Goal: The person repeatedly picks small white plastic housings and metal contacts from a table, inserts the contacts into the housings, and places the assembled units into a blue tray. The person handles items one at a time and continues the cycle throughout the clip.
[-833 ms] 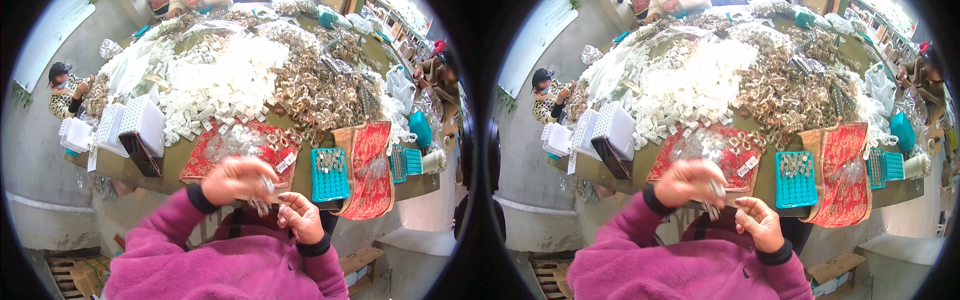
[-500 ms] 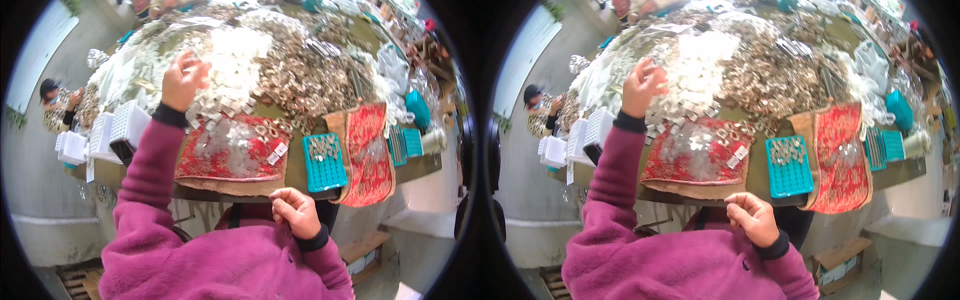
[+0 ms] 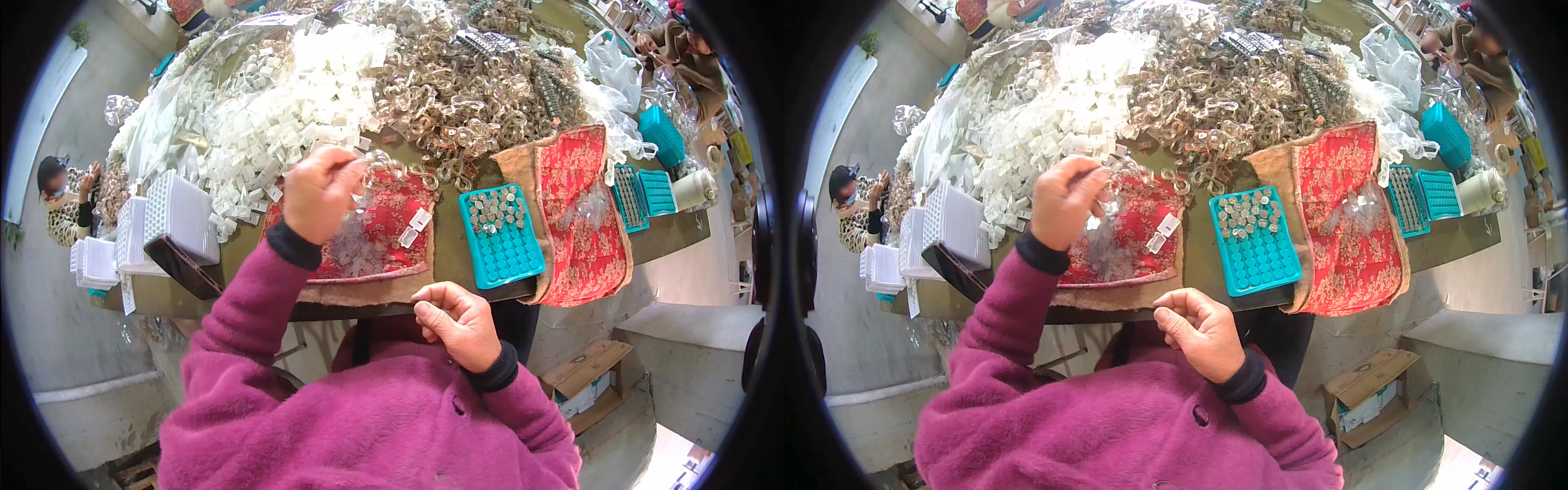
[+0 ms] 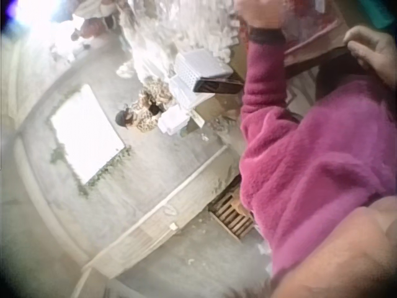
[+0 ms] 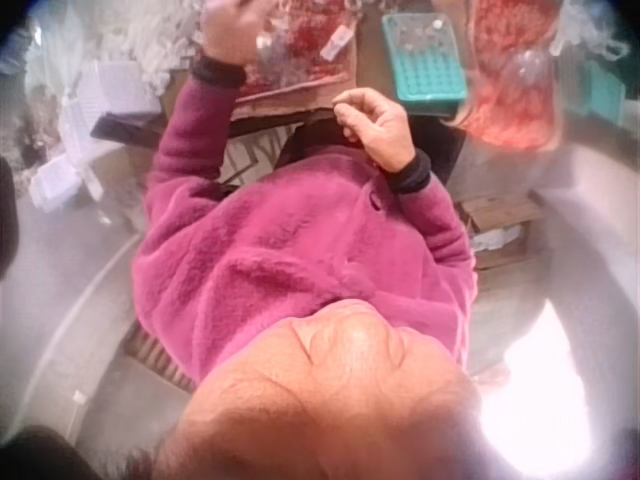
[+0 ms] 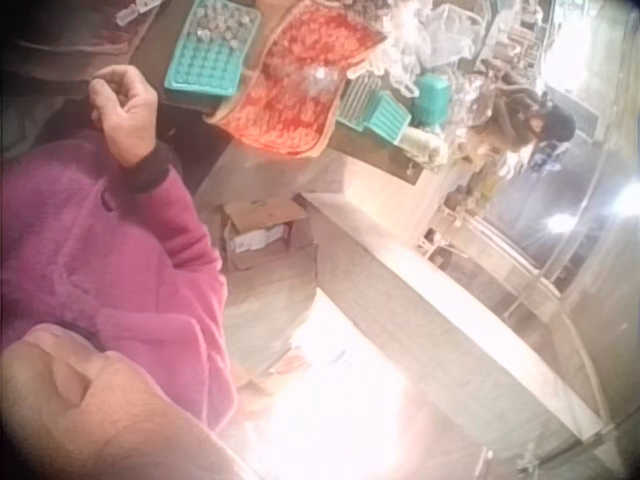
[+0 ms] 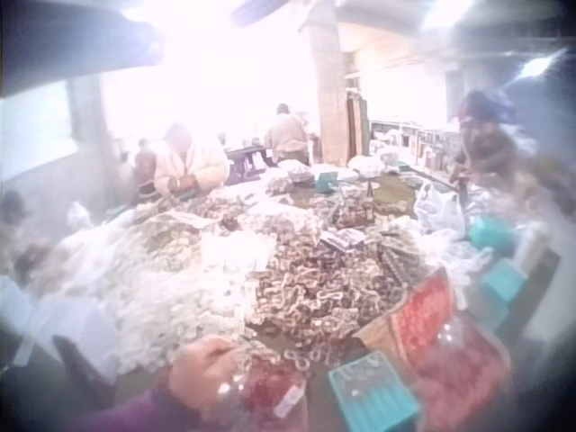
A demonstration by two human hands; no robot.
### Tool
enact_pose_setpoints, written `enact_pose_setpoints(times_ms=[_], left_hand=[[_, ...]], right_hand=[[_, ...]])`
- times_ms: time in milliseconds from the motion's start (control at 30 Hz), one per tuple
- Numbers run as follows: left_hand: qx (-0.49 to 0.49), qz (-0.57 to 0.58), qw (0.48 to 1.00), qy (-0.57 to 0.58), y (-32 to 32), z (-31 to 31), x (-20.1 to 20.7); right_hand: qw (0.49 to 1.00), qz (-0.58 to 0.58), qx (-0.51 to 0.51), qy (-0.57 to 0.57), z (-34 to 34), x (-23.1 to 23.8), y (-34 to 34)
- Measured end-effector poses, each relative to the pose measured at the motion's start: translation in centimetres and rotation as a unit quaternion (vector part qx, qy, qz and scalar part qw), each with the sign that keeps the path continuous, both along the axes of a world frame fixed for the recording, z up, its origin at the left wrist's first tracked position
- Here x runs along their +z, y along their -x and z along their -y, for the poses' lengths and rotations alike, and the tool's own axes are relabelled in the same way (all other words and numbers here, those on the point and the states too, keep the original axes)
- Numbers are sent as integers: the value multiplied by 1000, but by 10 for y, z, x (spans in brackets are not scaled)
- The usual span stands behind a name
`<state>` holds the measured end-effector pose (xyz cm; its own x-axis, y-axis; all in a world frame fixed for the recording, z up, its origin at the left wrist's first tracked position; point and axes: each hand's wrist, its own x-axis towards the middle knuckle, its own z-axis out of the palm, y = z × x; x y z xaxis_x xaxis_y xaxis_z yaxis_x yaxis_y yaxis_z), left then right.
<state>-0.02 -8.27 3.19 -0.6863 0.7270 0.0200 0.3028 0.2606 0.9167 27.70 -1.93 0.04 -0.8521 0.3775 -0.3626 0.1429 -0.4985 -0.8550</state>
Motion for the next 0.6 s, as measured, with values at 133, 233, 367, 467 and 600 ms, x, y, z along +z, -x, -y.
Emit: enact_pose_setpoints(times_ms=[133, 233, 367, 467, 600], left_hand=[[26, 425, 898, -112, 2, 22, 2], [24, 464, 879, -109, -25, 38, -2], [-18, 292, 949, -116, -80, 56, -4], [-67, 189, 965, -170, -107, 61, -7], [-120, -45, 980, -151, -109, 64, -10]], right_hand=[[999, -43, -7, -8, 3, 1, 18], [994, -86, -57, -24, 4, 1, 39], [987, -84, -96, -102, 1, 4, 55], [991, -74, -110, -35, 2, 6, 56], [989, -70, -124, -44, 1, 6, 50]])
